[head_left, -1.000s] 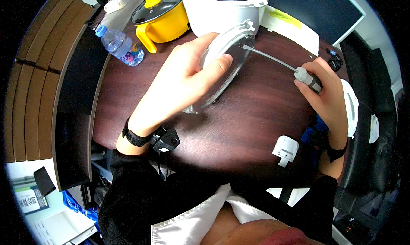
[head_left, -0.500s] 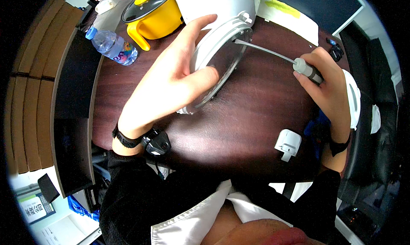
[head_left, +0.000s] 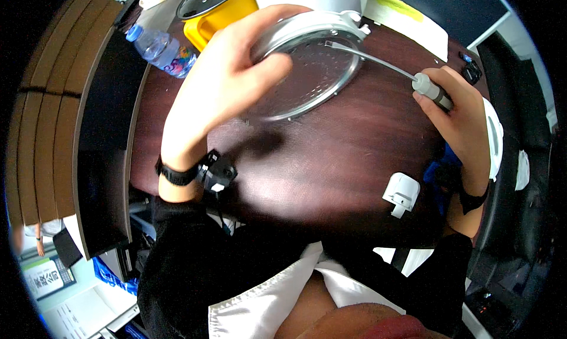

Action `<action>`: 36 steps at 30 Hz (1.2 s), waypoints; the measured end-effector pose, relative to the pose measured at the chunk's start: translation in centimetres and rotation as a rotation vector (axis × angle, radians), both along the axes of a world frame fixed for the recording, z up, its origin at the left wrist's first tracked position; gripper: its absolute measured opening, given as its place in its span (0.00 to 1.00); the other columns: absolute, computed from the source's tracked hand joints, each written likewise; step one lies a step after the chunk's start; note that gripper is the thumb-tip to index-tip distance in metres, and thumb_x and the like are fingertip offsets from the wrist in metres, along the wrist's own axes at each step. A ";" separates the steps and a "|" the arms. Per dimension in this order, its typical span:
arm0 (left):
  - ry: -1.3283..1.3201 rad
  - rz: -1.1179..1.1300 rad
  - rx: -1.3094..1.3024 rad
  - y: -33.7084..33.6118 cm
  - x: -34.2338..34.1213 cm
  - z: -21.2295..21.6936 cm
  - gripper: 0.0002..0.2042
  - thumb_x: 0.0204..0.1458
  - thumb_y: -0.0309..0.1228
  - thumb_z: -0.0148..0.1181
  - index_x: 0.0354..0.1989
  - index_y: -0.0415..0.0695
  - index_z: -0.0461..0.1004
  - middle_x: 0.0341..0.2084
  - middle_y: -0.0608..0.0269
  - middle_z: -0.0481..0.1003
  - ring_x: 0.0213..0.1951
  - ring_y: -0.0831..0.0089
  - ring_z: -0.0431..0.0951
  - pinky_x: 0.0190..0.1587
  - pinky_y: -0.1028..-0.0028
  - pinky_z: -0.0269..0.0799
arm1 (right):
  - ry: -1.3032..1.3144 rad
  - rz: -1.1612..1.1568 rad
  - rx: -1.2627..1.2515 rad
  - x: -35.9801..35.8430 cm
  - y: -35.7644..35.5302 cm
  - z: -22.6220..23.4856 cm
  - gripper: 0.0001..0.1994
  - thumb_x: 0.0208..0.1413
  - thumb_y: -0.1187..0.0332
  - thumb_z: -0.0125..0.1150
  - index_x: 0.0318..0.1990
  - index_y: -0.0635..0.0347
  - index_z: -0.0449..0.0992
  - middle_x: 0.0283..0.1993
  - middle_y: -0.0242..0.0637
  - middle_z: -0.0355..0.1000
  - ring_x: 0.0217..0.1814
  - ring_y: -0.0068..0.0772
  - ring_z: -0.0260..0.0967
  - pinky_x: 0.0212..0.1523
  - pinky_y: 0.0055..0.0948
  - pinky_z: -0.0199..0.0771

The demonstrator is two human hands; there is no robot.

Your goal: The person uses a screwdriver to tighten screws on a circular metal component with perforations, likely a part of a kitchen appliance. They rotate the component and repeatedly insert and turn the screwdriver at multiple screw locations around the rim.

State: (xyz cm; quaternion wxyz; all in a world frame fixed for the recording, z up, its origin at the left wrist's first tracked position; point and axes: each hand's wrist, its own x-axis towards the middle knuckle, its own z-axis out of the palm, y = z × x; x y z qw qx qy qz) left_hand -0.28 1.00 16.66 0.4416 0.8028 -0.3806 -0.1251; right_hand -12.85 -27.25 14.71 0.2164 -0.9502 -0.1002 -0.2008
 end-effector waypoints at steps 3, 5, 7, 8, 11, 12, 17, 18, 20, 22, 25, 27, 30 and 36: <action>-0.050 -0.016 -0.010 0.0 1.1 -0.5 0.23 0.51 0.23 0.48 0.59 0.40 0.65 0.47 0.62 0.73 0.43 0.80 0.73 0.42 0.79 0.73 | -0.002 -0.021 0.010 -0.1 0.4 0.0 0.11 0.48 0.74 0.66 0.39 0.64 0.73 0.34 0.43 0.73 0.34 0.40 0.73 0.36 0.30 0.72; -0.126 0.000 -0.010 -0.2 1.2 -0.9 0.21 0.56 0.30 0.56 0.59 0.42 0.66 0.45 0.65 0.74 0.36 0.83 0.73 0.36 0.81 0.73 | -0.006 -0.023 0.026 -0.2 0.5 0.1 0.11 0.48 0.73 0.66 0.39 0.64 0.73 0.34 0.43 0.73 0.35 0.41 0.73 0.37 0.30 0.72; -0.121 0.012 -0.031 -0.4 0.9 -0.9 0.21 0.56 0.35 0.58 0.58 0.44 0.67 0.43 0.66 0.75 0.32 0.83 0.74 0.34 0.81 0.73 | 0.007 -0.007 0.052 -0.4 0.8 0.2 0.11 0.48 0.73 0.66 0.39 0.64 0.74 0.35 0.43 0.74 0.35 0.41 0.73 0.37 0.30 0.72; -0.119 0.018 -0.042 -0.4 0.9 -1.0 0.22 0.56 0.37 0.60 0.58 0.45 0.68 0.42 0.67 0.75 0.31 0.83 0.74 0.32 0.82 0.74 | 0.013 -0.012 0.050 -0.5 0.9 0.2 0.11 0.48 0.72 0.66 0.39 0.64 0.74 0.35 0.43 0.74 0.35 0.40 0.74 0.37 0.30 0.72; -0.133 -0.017 -0.099 -0.7 1.5 -1.4 0.21 0.56 0.39 0.60 0.58 0.46 0.69 0.40 0.68 0.76 0.28 0.82 0.75 0.31 0.81 0.73 | 0.031 -0.044 0.031 -1.0 1.2 0.5 0.11 0.49 0.71 0.66 0.39 0.64 0.74 0.34 0.44 0.74 0.35 0.40 0.74 0.37 0.30 0.72; -0.130 -0.010 -0.096 -0.6 1.5 -1.4 0.21 0.56 0.39 0.59 0.57 0.46 0.70 0.39 0.68 0.76 0.28 0.82 0.76 0.30 0.81 0.73 | 0.037 -0.058 0.025 -1.1 1.3 0.6 0.11 0.49 0.71 0.66 0.39 0.64 0.74 0.34 0.44 0.74 0.35 0.40 0.74 0.37 0.30 0.72; -0.149 0.002 -0.108 -0.3 1.8 -1.2 0.21 0.56 0.38 0.60 0.56 0.44 0.70 0.37 0.68 0.77 0.27 0.83 0.75 0.30 0.82 0.73 | 0.083 -0.096 0.029 -1.3 1.8 1.0 0.11 0.50 0.70 0.66 0.39 0.63 0.75 0.34 0.44 0.74 0.34 0.40 0.74 0.36 0.30 0.72; -0.142 0.015 -0.081 -0.2 1.8 -1.2 0.21 0.56 0.38 0.60 0.56 0.43 0.70 0.37 0.68 0.76 0.28 0.83 0.75 0.30 0.81 0.73 | 0.096 -0.098 0.036 -1.3 1.9 0.9 0.11 0.50 0.70 0.66 0.39 0.63 0.75 0.34 0.44 0.74 0.34 0.40 0.74 0.36 0.30 0.72; -0.125 0.037 -0.027 -0.1 1.8 -0.8 0.21 0.55 0.38 0.61 0.54 0.41 0.71 0.37 0.66 0.76 0.29 0.82 0.76 0.30 0.81 0.74 | 0.107 -0.098 0.042 -1.4 1.9 0.9 0.11 0.50 0.70 0.66 0.39 0.63 0.74 0.34 0.44 0.74 0.34 0.40 0.74 0.36 0.30 0.71; -0.206 0.059 -0.031 0.2 1.8 -0.9 0.21 0.55 0.38 0.61 0.53 0.39 0.71 0.37 0.65 0.76 0.31 0.81 0.76 0.30 0.80 0.74 | 0.110 -0.093 0.046 -1.5 2.0 1.0 0.10 0.50 0.70 0.66 0.39 0.63 0.74 0.33 0.44 0.74 0.33 0.41 0.73 0.35 0.30 0.71; -0.302 0.030 -0.042 0.4 1.8 -1.1 0.21 0.54 0.37 0.62 0.52 0.37 0.71 0.38 0.63 0.76 0.34 0.80 0.76 0.32 0.79 0.75 | 0.067 -0.073 0.010 -1.4 1.9 1.0 0.11 0.50 0.70 0.66 0.39 0.64 0.74 0.33 0.44 0.74 0.33 0.41 0.73 0.34 0.31 0.71; -0.342 0.026 -0.079 0.2 1.8 -1.3 0.19 0.54 0.37 0.61 0.50 0.37 0.72 0.35 0.58 0.77 0.33 0.73 0.77 0.33 0.76 0.74 | 0.121 -0.093 0.056 -1.5 2.4 1.2 0.11 0.50 0.70 0.66 0.38 0.64 0.74 0.33 0.44 0.74 0.33 0.41 0.73 0.34 0.31 0.70; -0.320 0.049 -0.113 0.1 1.7 -1.3 0.17 0.53 0.35 0.59 0.48 0.37 0.73 0.27 0.51 0.78 0.28 0.65 0.79 0.34 0.72 0.72 | 0.099 -0.095 0.030 -1.6 2.2 0.9 0.11 0.50 0.70 0.66 0.38 0.64 0.73 0.32 0.44 0.74 0.32 0.41 0.73 0.34 0.31 0.70; -0.189 0.029 -0.045 0.0 0.6 1.5 0.17 0.54 0.31 0.58 0.51 0.35 0.71 0.24 0.57 0.77 0.25 0.75 0.77 0.29 0.77 0.70 | 0.101 -0.109 0.042 -1.7 2.7 1.1 0.10 0.51 0.70 0.65 0.38 0.64 0.74 0.31 0.43 0.73 0.31 0.40 0.72 0.32 0.31 0.69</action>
